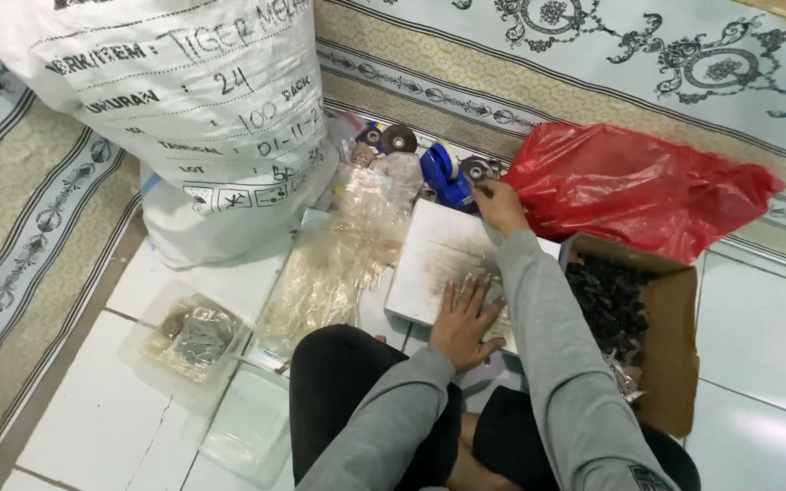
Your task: Manually bagging small metal components by picking them from a box and placing them into individual plastic bags.
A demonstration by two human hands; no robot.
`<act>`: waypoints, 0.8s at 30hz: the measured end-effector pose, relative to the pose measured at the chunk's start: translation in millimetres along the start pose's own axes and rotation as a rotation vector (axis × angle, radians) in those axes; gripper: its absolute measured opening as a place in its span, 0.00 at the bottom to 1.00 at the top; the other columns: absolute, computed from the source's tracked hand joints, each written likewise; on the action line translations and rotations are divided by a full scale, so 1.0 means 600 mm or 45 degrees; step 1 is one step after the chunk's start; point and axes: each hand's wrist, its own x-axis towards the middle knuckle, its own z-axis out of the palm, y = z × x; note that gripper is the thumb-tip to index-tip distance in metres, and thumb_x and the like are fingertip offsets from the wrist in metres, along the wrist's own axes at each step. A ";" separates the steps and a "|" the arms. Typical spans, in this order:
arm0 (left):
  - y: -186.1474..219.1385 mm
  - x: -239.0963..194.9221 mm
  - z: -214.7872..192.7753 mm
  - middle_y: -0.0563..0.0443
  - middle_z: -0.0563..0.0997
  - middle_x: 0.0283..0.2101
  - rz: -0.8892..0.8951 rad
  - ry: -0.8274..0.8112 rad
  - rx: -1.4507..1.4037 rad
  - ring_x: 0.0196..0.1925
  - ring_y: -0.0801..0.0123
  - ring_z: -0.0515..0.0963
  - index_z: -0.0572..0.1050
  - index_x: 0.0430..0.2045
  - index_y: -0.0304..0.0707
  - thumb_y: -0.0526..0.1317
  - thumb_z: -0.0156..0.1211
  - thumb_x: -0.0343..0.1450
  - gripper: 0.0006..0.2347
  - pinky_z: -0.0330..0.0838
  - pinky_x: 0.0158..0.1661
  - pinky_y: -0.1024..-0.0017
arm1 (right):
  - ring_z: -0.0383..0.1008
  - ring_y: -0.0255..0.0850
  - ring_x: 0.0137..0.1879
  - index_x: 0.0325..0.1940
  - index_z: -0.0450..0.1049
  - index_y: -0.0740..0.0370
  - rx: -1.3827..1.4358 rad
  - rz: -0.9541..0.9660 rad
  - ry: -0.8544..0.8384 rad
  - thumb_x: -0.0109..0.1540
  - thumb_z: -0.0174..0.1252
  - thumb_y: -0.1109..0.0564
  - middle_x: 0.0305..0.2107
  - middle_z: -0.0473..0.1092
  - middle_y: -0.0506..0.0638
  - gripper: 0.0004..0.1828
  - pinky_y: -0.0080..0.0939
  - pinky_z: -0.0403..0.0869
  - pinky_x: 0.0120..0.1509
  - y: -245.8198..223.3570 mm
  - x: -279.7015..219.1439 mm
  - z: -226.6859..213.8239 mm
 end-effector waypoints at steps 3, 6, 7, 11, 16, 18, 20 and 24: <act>0.003 0.002 -0.007 0.32 0.57 0.74 -0.011 0.016 -0.054 0.79 0.42 0.50 0.53 0.72 0.51 0.64 0.33 0.74 0.32 0.32 0.71 0.31 | 0.70 0.56 0.66 0.65 0.74 0.59 0.055 0.005 -0.122 0.70 0.53 0.49 0.59 0.71 0.63 0.22 0.52 0.71 0.67 -0.066 -0.042 -0.030; 0.003 0.003 -0.009 0.34 0.56 0.75 -0.018 -0.035 0.002 0.79 0.44 0.48 0.53 0.72 0.51 0.65 0.32 0.74 0.32 0.30 0.72 0.32 | 0.70 0.58 0.66 0.63 0.75 0.62 0.004 0.002 -0.158 0.69 0.53 0.47 0.57 0.72 0.65 0.23 0.56 0.71 0.67 -0.074 -0.032 -0.028; 0.003 0.004 -0.011 0.34 0.56 0.75 -0.018 -0.039 0.001 0.79 0.44 0.48 0.53 0.72 0.51 0.65 0.32 0.74 0.32 0.30 0.72 0.32 | 0.70 0.58 0.66 0.63 0.75 0.62 0.006 0.006 -0.160 0.69 0.53 0.47 0.57 0.72 0.65 0.23 0.56 0.71 0.67 -0.062 -0.020 -0.021; 0.001 0.005 -0.015 0.32 0.57 0.74 -0.012 -0.017 -0.051 0.79 0.43 0.49 0.51 0.73 0.51 0.64 0.33 0.74 0.32 0.30 0.72 0.32 | 0.73 0.57 0.63 0.59 0.78 0.59 -0.045 0.002 -0.147 0.67 0.56 0.48 0.54 0.75 0.63 0.20 0.55 0.73 0.64 -0.037 0.010 -0.002; -0.002 0.003 -0.004 0.31 0.56 0.74 0.014 0.070 -0.083 0.78 0.41 0.50 0.52 0.73 0.49 0.63 0.33 0.75 0.31 0.31 0.72 0.32 | 0.75 0.55 0.60 0.55 0.80 0.59 0.157 0.112 -0.102 0.67 0.56 0.48 0.50 0.76 0.62 0.18 0.52 0.75 0.59 -0.014 0.019 0.014; -0.002 0.003 0.001 0.32 0.57 0.74 0.013 0.082 -0.068 0.78 0.42 0.51 0.52 0.73 0.49 0.63 0.33 0.76 0.31 0.30 0.72 0.32 | 0.75 0.56 0.59 0.54 0.80 0.61 0.282 0.138 -0.064 0.67 0.58 0.48 0.50 0.75 0.63 0.18 0.51 0.76 0.56 0.013 0.037 0.026; -0.002 0.003 -0.001 0.32 0.57 0.74 0.013 0.085 -0.065 0.78 0.41 0.51 0.52 0.73 0.49 0.63 0.34 0.75 0.31 0.31 0.72 0.32 | 0.75 0.55 0.58 0.54 0.79 0.62 0.259 0.158 -0.093 0.66 0.58 0.48 0.50 0.75 0.64 0.19 0.51 0.76 0.55 -0.005 0.008 0.002; -0.001 0.003 0.002 0.32 0.55 0.75 0.018 0.117 -0.067 0.78 0.41 0.50 0.52 0.73 0.50 0.62 0.37 0.75 0.31 0.33 0.71 0.32 | 0.76 0.57 0.57 0.53 0.80 0.65 0.212 0.196 -0.154 0.65 0.59 0.50 0.49 0.75 0.66 0.18 0.53 0.77 0.54 -0.058 -0.055 -0.043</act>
